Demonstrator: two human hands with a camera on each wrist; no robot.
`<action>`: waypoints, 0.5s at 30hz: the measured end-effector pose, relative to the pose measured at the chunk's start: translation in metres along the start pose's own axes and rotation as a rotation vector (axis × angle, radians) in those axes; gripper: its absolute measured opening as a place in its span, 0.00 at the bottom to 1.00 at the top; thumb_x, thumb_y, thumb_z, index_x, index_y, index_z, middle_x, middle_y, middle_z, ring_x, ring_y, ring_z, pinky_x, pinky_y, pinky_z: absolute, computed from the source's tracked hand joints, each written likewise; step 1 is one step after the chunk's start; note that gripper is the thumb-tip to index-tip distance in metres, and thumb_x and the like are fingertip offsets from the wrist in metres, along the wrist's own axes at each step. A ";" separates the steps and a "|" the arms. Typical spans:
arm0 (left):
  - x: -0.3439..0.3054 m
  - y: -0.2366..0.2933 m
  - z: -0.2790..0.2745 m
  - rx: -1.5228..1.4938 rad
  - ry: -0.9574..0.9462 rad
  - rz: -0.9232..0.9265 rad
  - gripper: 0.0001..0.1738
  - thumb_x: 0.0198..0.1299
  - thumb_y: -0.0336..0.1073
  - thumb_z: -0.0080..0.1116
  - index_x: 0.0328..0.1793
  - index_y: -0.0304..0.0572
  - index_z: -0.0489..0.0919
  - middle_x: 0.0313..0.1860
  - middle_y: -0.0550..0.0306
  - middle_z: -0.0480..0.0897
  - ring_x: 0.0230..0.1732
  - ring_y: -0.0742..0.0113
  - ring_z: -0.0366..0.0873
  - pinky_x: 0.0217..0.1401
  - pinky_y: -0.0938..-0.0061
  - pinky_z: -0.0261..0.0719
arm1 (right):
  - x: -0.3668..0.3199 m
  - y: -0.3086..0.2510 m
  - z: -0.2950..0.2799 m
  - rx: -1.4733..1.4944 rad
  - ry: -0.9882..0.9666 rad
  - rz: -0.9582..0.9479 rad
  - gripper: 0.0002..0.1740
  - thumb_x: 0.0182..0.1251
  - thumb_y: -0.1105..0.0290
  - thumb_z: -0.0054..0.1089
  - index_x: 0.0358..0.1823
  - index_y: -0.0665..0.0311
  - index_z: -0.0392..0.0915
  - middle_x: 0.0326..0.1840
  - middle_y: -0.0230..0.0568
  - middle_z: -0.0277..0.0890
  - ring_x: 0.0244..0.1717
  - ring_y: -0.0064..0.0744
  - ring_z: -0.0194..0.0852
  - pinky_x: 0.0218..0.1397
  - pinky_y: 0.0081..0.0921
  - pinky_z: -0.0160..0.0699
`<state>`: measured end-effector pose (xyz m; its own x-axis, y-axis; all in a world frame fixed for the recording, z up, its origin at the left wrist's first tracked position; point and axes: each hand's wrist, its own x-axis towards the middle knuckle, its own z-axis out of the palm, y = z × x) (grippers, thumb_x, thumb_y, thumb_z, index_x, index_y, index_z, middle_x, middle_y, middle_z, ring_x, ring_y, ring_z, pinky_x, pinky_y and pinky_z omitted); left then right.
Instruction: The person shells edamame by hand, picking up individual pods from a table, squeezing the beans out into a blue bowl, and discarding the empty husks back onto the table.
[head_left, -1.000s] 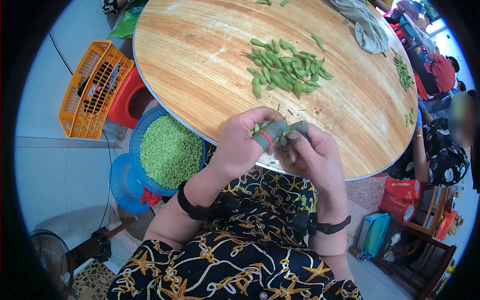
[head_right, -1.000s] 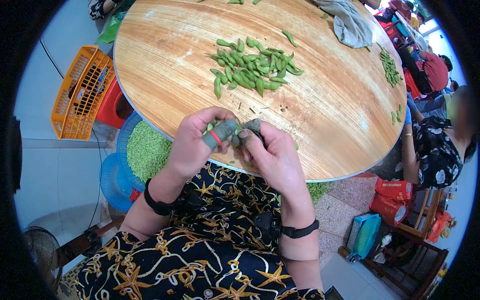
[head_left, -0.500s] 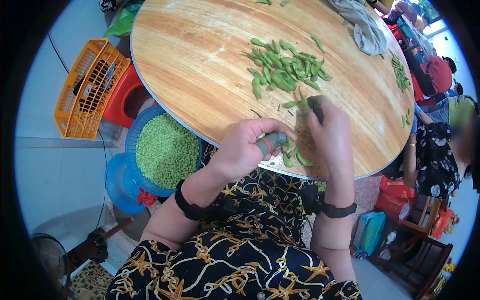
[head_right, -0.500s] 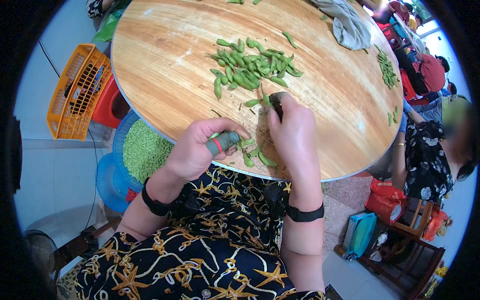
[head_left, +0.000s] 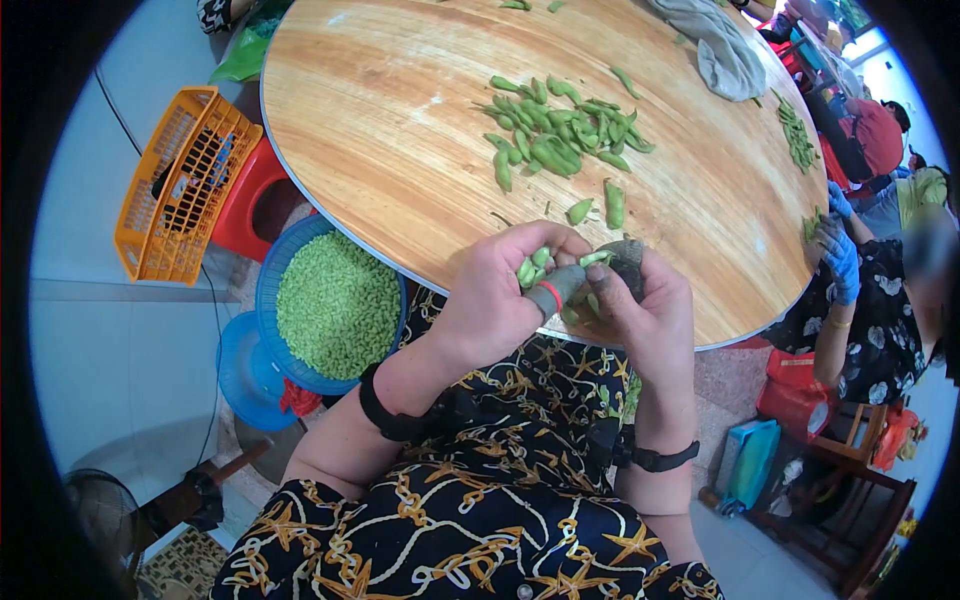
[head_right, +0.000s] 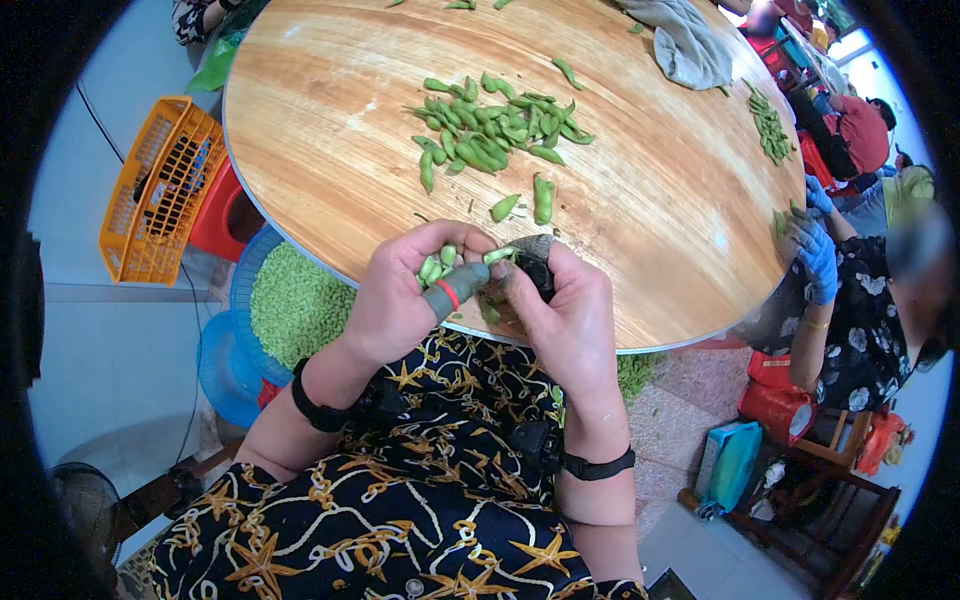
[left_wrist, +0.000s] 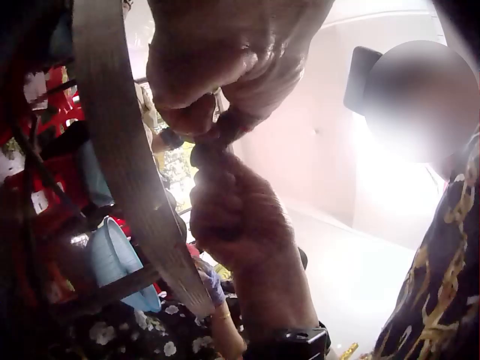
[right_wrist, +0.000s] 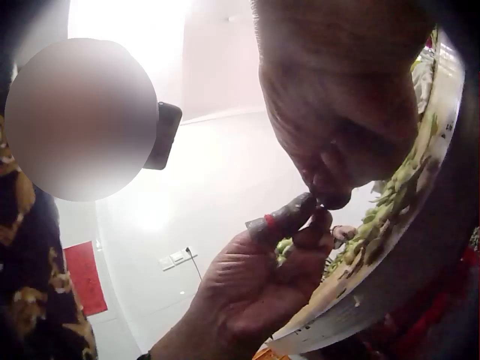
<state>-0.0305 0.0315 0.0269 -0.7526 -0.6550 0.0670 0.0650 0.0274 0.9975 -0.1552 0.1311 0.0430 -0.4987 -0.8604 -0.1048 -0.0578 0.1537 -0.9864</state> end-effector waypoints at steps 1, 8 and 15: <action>0.000 0.001 0.001 -0.040 0.005 0.010 0.09 0.54 0.28 0.61 0.42 0.37 0.79 0.31 0.66 0.77 0.30 0.80 0.71 0.34 0.84 0.70 | 0.000 -0.002 -0.001 0.017 -0.006 0.044 0.06 0.61 0.74 0.58 0.35 0.70 0.75 0.25 0.26 0.73 0.27 0.12 0.66 0.29 0.13 0.68; 0.003 0.003 -0.005 0.286 -0.025 0.187 0.09 0.51 0.28 0.63 0.38 0.37 0.79 0.30 0.57 0.80 0.32 0.71 0.76 0.36 0.77 0.73 | 0.001 0.008 0.004 0.063 0.047 -0.080 0.05 0.63 0.75 0.54 0.36 0.70 0.74 0.24 0.24 0.71 0.26 0.10 0.63 0.27 0.12 0.65; 0.001 0.012 -0.005 0.519 -0.093 0.272 0.12 0.47 0.24 0.59 0.41 0.37 0.78 0.31 0.49 0.79 0.34 0.57 0.78 0.36 0.70 0.75 | -0.001 0.001 -0.007 0.142 -0.063 0.098 0.06 0.64 0.73 0.54 0.36 0.69 0.74 0.23 0.25 0.71 0.24 0.11 0.63 0.27 0.12 0.64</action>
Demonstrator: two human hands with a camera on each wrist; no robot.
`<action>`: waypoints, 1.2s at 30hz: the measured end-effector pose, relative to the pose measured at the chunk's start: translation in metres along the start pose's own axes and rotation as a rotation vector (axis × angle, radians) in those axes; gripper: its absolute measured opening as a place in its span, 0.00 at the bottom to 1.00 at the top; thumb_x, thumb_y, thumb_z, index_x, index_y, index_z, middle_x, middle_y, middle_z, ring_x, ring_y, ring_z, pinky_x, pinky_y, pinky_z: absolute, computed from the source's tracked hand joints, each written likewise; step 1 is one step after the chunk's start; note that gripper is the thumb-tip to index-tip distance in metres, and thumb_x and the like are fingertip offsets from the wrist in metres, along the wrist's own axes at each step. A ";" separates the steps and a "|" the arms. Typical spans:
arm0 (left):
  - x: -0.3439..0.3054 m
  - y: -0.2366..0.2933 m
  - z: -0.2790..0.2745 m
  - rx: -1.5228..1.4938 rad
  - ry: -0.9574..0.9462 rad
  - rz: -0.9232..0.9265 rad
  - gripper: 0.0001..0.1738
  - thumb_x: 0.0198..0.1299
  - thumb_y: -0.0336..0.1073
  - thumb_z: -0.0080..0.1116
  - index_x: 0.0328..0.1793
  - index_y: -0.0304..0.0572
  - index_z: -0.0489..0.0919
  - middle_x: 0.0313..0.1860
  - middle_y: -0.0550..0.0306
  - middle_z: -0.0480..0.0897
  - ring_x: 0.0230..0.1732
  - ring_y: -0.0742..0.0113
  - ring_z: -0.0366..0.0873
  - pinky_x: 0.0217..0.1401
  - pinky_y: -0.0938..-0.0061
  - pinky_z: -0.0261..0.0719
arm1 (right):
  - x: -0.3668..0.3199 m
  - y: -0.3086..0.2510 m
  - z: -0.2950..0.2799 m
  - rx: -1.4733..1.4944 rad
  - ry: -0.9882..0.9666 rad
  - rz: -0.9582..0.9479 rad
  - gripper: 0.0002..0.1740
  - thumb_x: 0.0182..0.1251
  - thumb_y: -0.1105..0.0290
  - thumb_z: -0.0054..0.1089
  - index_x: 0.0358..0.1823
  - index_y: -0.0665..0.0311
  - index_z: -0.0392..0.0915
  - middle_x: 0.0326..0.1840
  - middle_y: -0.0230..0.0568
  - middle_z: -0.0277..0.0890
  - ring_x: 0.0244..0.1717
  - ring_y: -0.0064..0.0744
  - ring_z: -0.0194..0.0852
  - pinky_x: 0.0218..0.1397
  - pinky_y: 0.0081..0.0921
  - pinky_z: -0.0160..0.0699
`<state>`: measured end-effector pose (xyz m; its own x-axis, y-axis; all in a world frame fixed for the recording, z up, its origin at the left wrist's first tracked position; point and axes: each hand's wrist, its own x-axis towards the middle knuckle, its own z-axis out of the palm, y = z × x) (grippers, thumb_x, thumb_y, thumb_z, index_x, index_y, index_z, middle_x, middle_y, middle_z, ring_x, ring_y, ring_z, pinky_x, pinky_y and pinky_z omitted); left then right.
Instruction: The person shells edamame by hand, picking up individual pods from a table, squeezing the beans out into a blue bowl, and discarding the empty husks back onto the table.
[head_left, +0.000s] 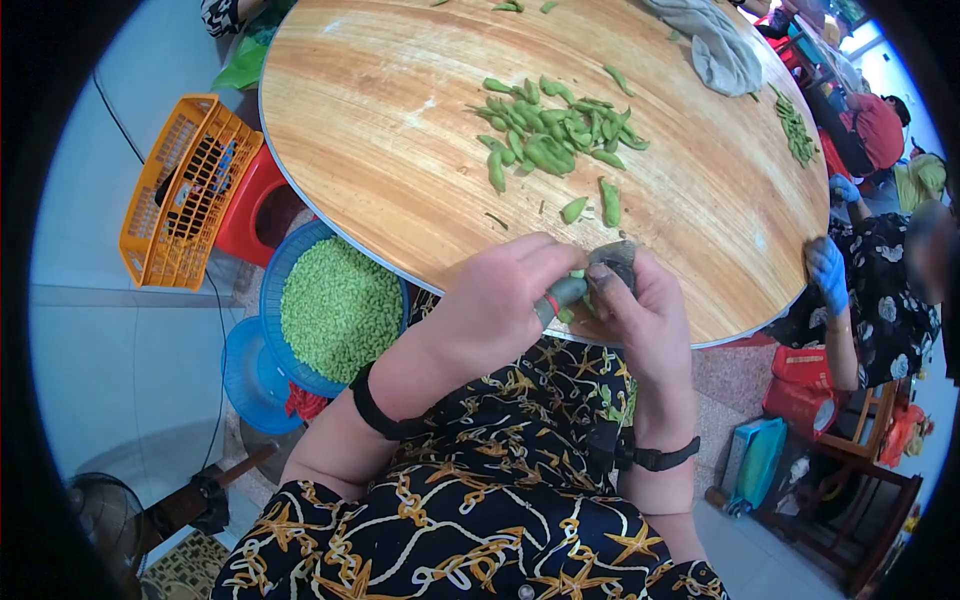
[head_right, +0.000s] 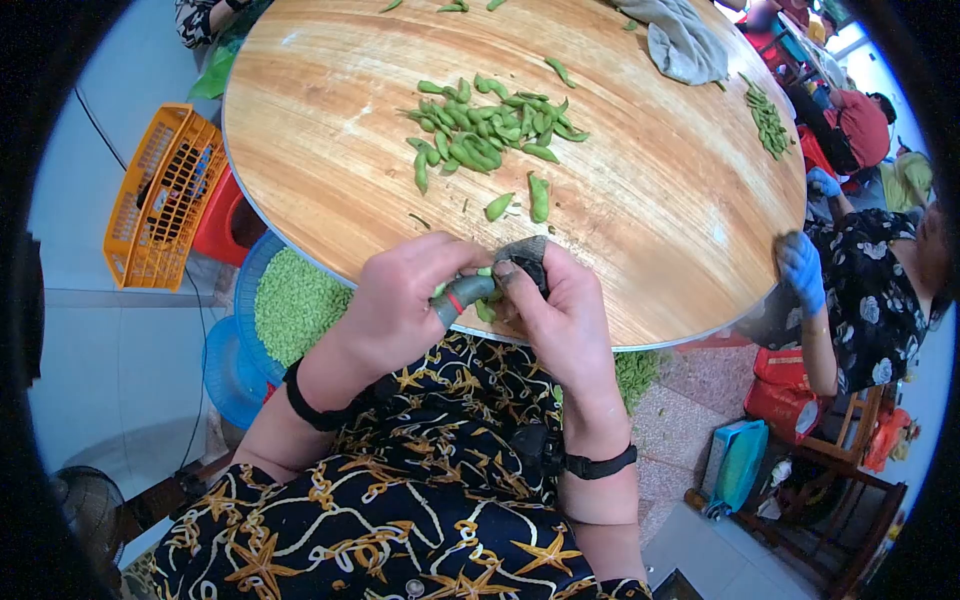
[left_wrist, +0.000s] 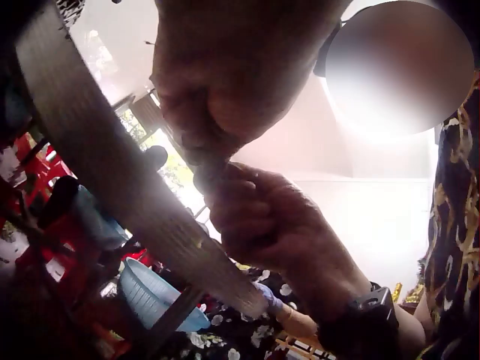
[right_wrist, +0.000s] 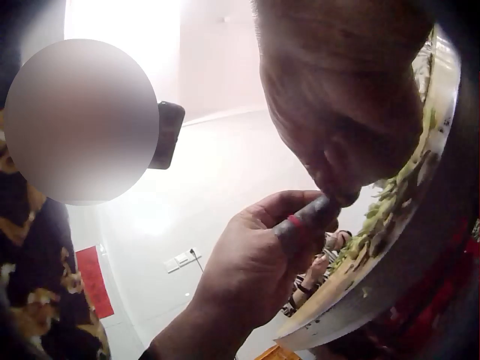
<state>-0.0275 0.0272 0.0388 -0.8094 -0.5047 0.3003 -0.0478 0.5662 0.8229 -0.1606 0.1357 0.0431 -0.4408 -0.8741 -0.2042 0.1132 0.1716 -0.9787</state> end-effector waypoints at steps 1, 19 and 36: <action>-0.001 0.000 0.001 0.106 -0.013 0.080 0.14 0.44 0.23 0.58 0.41 0.36 0.77 0.31 0.47 0.78 0.34 0.52 0.78 0.36 0.66 0.76 | -0.001 0.000 0.001 -0.023 0.013 0.015 0.06 0.64 0.73 0.54 0.35 0.69 0.74 0.22 0.25 0.70 0.24 0.12 0.63 0.26 0.13 0.64; 0.002 -0.031 -0.013 -0.549 -0.195 -0.467 0.06 0.55 0.28 0.60 0.37 0.36 0.76 0.30 0.62 0.78 0.30 0.77 0.72 0.34 0.80 0.69 | 0.018 0.003 0.014 -0.180 0.037 -0.038 0.07 0.59 0.71 0.58 0.29 0.69 0.74 0.16 0.26 0.69 0.18 0.14 0.62 0.21 0.19 0.61; -0.004 -0.011 -0.010 -0.386 -0.283 -0.407 0.09 0.54 0.31 0.62 0.40 0.35 0.81 0.30 0.58 0.81 0.30 0.76 0.77 0.35 0.80 0.73 | 0.044 0.009 -0.001 -0.908 0.311 -0.393 0.10 0.56 0.68 0.60 0.30 0.67 0.73 0.18 0.46 0.74 0.20 0.43 0.74 0.23 0.33 0.70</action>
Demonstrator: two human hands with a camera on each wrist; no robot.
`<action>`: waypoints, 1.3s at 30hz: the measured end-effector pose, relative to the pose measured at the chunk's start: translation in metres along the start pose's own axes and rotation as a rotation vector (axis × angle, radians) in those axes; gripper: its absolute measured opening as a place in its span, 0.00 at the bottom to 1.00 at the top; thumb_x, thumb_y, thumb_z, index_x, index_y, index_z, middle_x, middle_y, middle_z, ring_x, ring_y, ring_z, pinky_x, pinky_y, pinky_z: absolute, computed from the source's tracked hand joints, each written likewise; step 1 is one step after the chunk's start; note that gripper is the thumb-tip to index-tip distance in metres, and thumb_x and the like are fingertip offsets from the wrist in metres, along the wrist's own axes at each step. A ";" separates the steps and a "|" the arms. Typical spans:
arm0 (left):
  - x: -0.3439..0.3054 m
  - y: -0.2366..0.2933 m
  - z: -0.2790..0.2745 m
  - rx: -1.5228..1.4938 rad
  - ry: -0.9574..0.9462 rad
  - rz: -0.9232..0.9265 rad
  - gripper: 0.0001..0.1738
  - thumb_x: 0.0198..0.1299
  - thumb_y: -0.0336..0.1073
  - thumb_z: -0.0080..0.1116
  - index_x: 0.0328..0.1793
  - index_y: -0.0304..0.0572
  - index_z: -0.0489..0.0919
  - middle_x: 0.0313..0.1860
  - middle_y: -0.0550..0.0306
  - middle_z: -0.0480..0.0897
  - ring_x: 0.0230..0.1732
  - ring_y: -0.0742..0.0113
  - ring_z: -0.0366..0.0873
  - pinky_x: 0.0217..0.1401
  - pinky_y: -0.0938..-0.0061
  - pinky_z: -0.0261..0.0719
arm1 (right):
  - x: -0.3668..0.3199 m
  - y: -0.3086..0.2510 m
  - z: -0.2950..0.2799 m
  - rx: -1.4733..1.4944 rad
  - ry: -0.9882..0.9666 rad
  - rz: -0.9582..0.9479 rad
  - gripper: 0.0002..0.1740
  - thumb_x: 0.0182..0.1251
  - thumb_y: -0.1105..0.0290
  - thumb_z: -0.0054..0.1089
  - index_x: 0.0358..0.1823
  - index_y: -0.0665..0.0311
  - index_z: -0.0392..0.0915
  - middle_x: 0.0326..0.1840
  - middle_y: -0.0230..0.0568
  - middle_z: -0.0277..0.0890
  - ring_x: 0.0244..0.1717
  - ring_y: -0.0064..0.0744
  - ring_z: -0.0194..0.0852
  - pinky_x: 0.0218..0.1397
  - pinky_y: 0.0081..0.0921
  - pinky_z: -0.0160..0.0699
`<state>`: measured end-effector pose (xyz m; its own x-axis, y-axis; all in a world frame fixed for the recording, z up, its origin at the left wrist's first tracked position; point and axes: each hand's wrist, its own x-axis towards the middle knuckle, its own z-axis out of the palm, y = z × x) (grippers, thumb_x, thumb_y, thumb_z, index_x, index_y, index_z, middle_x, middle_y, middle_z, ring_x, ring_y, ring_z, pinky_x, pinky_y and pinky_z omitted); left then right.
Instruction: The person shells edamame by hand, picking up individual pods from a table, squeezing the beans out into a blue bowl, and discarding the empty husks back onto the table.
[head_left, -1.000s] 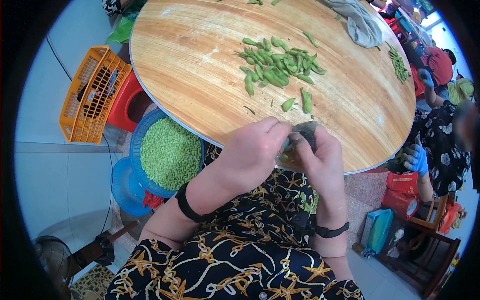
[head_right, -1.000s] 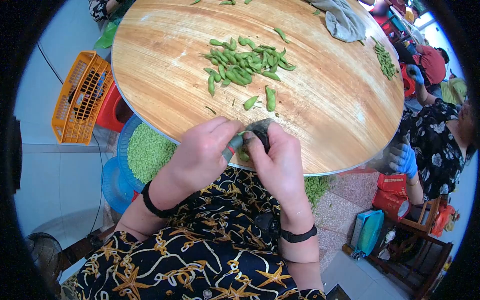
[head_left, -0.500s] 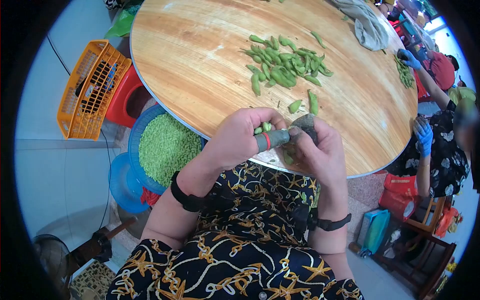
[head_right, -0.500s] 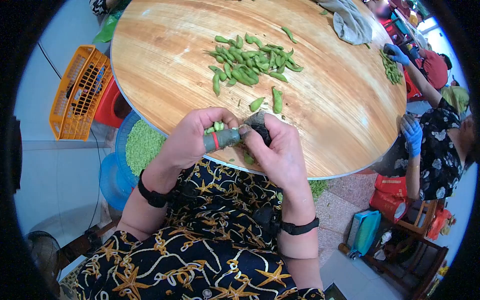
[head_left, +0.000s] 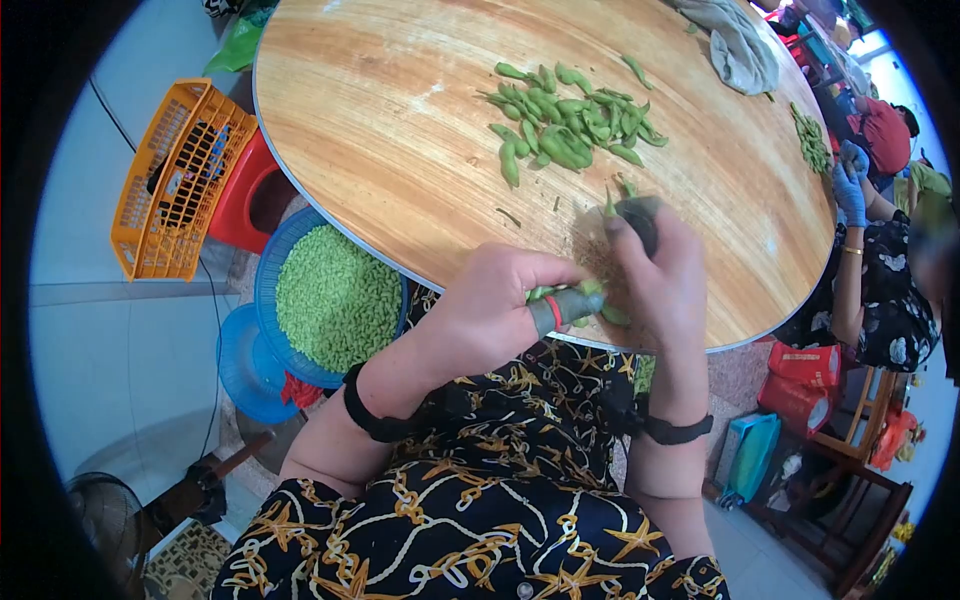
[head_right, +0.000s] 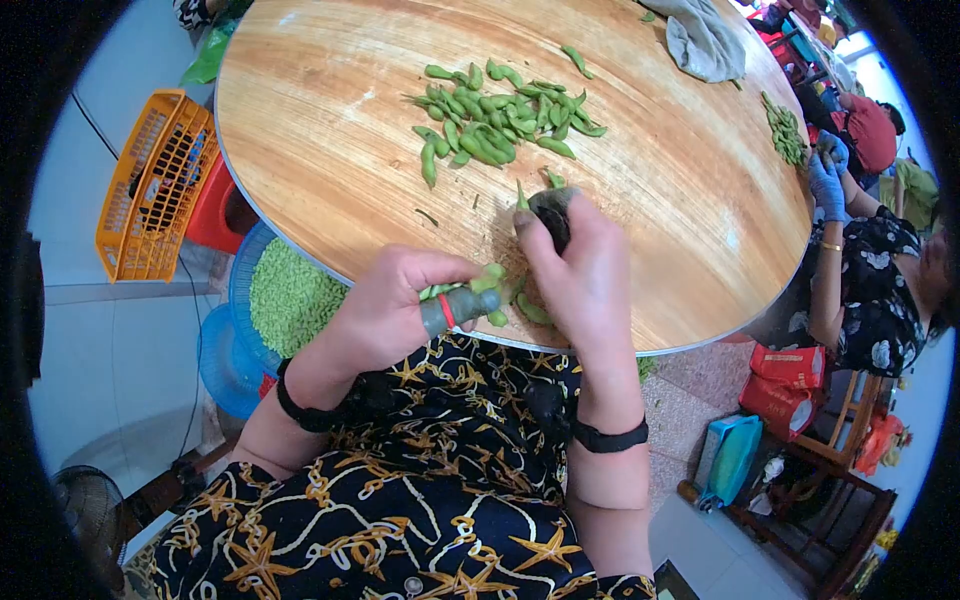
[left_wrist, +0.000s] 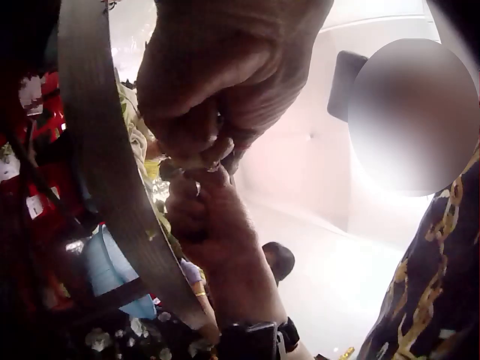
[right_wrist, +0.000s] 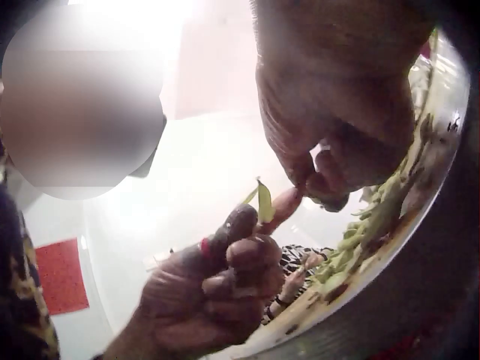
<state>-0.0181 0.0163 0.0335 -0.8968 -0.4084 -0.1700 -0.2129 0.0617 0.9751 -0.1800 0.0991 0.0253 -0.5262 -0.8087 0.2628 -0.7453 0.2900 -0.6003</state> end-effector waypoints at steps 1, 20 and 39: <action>0.000 0.002 0.004 0.002 -0.001 0.001 0.09 0.54 0.31 0.62 0.40 0.35 0.81 0.30 0.58 0.81 0.30 0.76 0.77 0.35 0.80 0.73 | -0.004 0.002 -0.004 0.414 -0.078 0.156 0.08 0.58 0.69 0.59 0.31 0.67 0.74 0.18 0.39 0.73 0.19 0.32 0.70 0.22 0.26 0.66; 0.004 -0.010 0.021 -0.511 0.387 0.134 0.04 0.56 0.27 0.58 0.36 0.34 0.78 0.32 0.59 0.80 0.34 0.75 0.75 0.38 0.81 0.72 | -0.042 -0.021 -0.035 1.214 -0.577 0.433 0.13 0.73 0.67 0.38 0.35 0.66 0.70 0.18 0.24 0.61 0.18 0.12 0.51 0.20 0.12 0.50; 0.001 -0.004 0.024 -0.419 0.371 0.138 0.04 0.57 0.27 0.56 0.37 0.32 0.77 0.33 0.59 0.79 0.35 0.77 0.74 0.38 0.80 0.73 | -0.044 -0.024 -0.036 1.251 -0.559 0.502 0.14 0.73 0.65 0.39 0.36 0.67 0.71 0.19 0.26 0.65 0.15 0.12 0.52 0.17 0.11 0.49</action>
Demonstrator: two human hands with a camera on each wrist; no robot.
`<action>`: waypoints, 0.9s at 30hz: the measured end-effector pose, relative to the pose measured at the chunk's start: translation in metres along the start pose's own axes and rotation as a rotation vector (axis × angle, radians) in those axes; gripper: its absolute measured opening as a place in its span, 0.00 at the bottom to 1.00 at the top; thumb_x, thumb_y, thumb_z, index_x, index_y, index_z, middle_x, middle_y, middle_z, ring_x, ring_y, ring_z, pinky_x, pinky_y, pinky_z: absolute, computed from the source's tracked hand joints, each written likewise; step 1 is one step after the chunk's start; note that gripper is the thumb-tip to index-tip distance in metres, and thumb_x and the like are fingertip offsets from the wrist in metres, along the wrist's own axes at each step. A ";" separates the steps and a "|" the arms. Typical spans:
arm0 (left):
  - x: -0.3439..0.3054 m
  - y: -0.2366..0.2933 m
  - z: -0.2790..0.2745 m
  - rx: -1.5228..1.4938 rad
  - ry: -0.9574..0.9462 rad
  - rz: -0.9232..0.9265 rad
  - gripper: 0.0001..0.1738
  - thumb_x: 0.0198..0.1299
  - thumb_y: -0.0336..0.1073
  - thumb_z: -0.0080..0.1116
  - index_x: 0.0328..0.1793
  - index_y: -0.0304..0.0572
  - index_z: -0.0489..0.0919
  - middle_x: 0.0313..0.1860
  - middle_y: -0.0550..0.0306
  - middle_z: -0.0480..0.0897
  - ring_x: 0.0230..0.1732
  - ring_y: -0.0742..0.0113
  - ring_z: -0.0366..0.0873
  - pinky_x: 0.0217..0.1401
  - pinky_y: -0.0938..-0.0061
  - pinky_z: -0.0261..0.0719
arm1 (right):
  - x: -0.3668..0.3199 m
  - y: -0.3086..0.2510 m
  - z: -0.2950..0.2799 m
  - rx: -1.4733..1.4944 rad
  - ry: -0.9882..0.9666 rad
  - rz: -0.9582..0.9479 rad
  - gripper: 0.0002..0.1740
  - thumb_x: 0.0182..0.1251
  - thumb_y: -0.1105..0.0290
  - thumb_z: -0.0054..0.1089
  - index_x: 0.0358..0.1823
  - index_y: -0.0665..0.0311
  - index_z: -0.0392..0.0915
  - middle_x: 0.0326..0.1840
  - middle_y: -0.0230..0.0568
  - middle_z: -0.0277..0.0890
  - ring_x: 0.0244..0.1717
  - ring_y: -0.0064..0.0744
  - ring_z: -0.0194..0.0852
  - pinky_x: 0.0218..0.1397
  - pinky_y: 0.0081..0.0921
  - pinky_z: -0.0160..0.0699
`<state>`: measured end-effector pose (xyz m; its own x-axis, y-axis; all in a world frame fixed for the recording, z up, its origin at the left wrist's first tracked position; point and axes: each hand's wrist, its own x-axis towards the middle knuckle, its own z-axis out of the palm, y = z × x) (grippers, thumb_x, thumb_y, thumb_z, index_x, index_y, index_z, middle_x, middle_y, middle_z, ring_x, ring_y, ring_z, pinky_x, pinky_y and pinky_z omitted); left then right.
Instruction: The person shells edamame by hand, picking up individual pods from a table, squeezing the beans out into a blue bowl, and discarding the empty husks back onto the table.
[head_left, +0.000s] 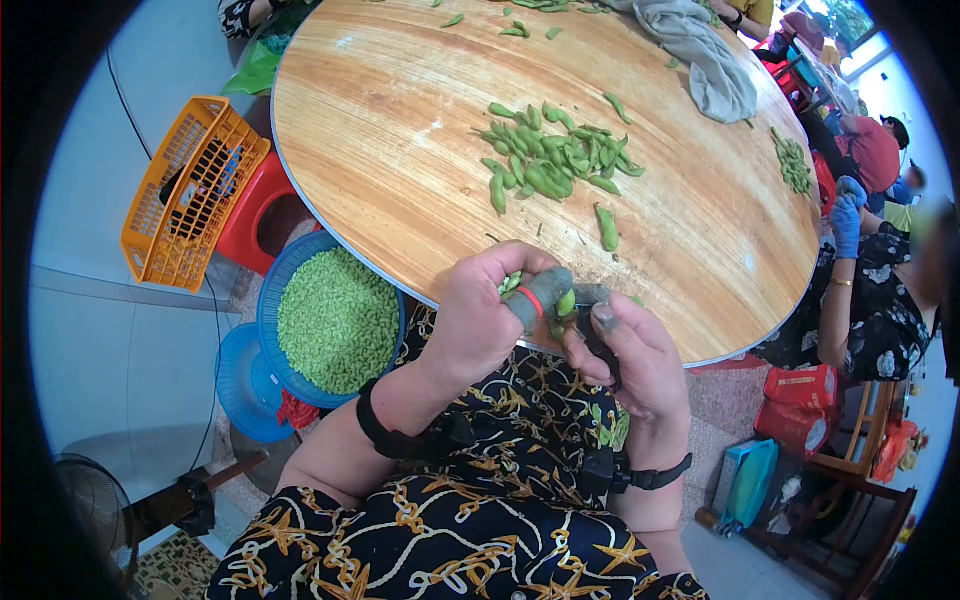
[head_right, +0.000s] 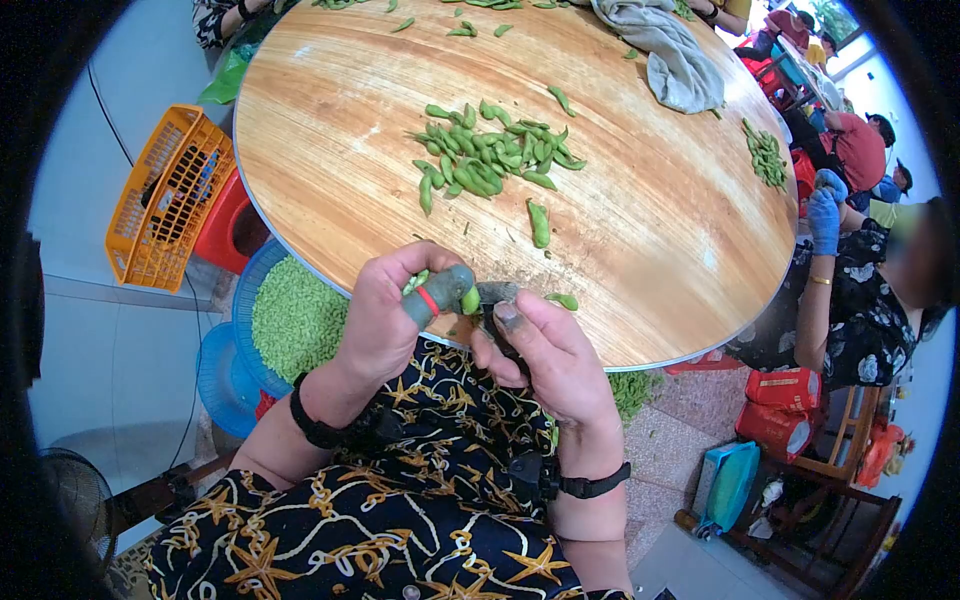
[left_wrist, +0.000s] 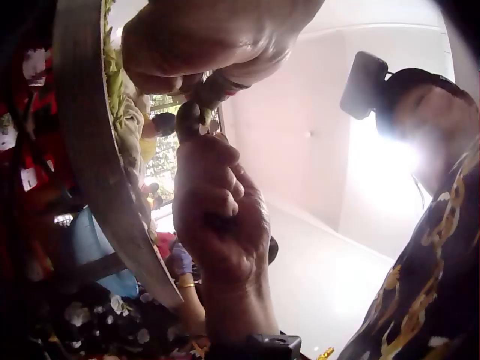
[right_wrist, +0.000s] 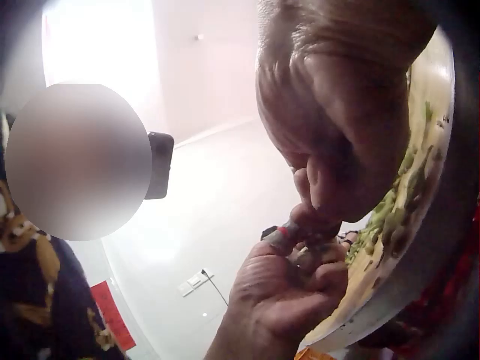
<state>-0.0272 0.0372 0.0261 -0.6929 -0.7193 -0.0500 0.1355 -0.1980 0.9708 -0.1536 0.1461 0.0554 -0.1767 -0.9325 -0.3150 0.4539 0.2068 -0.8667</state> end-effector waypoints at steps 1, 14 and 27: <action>0.000 0.002 0.000 0.060 0.024 0.017 0.05 0.56 0.27 0.57 0.36 0.32 0.77 0.31 0.59 0.79 0.34 0.77 0.74 0.38 0.80 0.73 | 0.002 0.003 -0.003 -0.060 -0.023 -0.011 0.14 0.73 0.66 0.39 0.34 0.67 0.71 0.17 0.25 0.63 0.16 0.12 0.52 0.17 0.12 0.49; 0.003 0.002 -0.005 -0.218 -0.215 -0.171 0.08 0.59 0.34 0.57 0.38 0.35 0.76 0.31 0.62 0.77 0.33 0.77 0.74 0.36 0.85 0.72 | 0.008 0.014 -0.002 0.242 -0.059 0.144 0.09 0.72 0.67 0.42 0.41 0.65 0.70 0.23 0.27 0.65 0.14 0.10 0.49 0.16 0.09 0.48; 0.010 -0.012 -0.001 0.347 -0.086 0.222 0.10 0.60 0.29 0.54 0.48 0.36 0.76 0.37 0.63 0.76 0.33 0.82 0.73 0.34 0.85 0.71 | 0.022 0.016 -0.002 -0.572 0.336 -0.233 0.10 0.68 0.68 0.51 0.36 0.69 0.75 0.18 0.26 0.70 0.20 0.12 0.63 0.22 0.14 0.61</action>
<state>-0.0351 0.0319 0.0137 -0.7321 -0.6584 0.1751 0.0517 0.2026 0.9779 -0.1518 0.1296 0.0338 -0.5155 -0.8486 -0.1188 -0.1428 0.2218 -0.9646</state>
